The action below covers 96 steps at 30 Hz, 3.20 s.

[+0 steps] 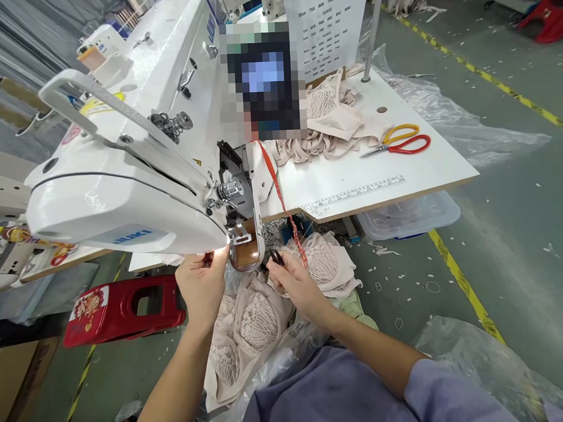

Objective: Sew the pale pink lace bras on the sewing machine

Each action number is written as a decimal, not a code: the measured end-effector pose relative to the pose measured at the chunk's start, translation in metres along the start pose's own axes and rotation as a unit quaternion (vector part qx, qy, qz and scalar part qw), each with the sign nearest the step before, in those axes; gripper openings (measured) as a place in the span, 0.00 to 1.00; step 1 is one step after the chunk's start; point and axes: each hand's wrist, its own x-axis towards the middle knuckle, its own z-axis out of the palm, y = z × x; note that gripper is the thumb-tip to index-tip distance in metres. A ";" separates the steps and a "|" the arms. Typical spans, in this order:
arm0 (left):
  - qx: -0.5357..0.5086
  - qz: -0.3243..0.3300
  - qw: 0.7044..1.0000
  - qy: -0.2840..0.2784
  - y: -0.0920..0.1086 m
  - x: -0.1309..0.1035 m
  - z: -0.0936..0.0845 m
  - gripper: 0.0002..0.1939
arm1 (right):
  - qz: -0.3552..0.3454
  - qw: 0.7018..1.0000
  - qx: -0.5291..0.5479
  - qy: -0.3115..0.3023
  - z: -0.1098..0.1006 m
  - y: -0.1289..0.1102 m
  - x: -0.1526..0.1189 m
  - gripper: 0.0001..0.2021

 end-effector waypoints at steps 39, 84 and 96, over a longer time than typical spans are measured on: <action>0.061 0.458 0.886 -0.046 -0.016 -0.003 -0.003 0.02 | 0.077 0.995 -0.063 0.031 -0.067 -0.036 -0.013 0.26; 0.232 0.118 0.965 0.037 -0.018 -0.016 0.029 0.22 | 0.045 0.687 -0.721 0.084 -0.180 0.016 0.001 0.30; 0.299 0.198 0.933 0.004 -0.012 -0.006 0.013 0.27 | -0.205 0.800 -0.563 0.007 -0.057 -0.030 0.018 0.12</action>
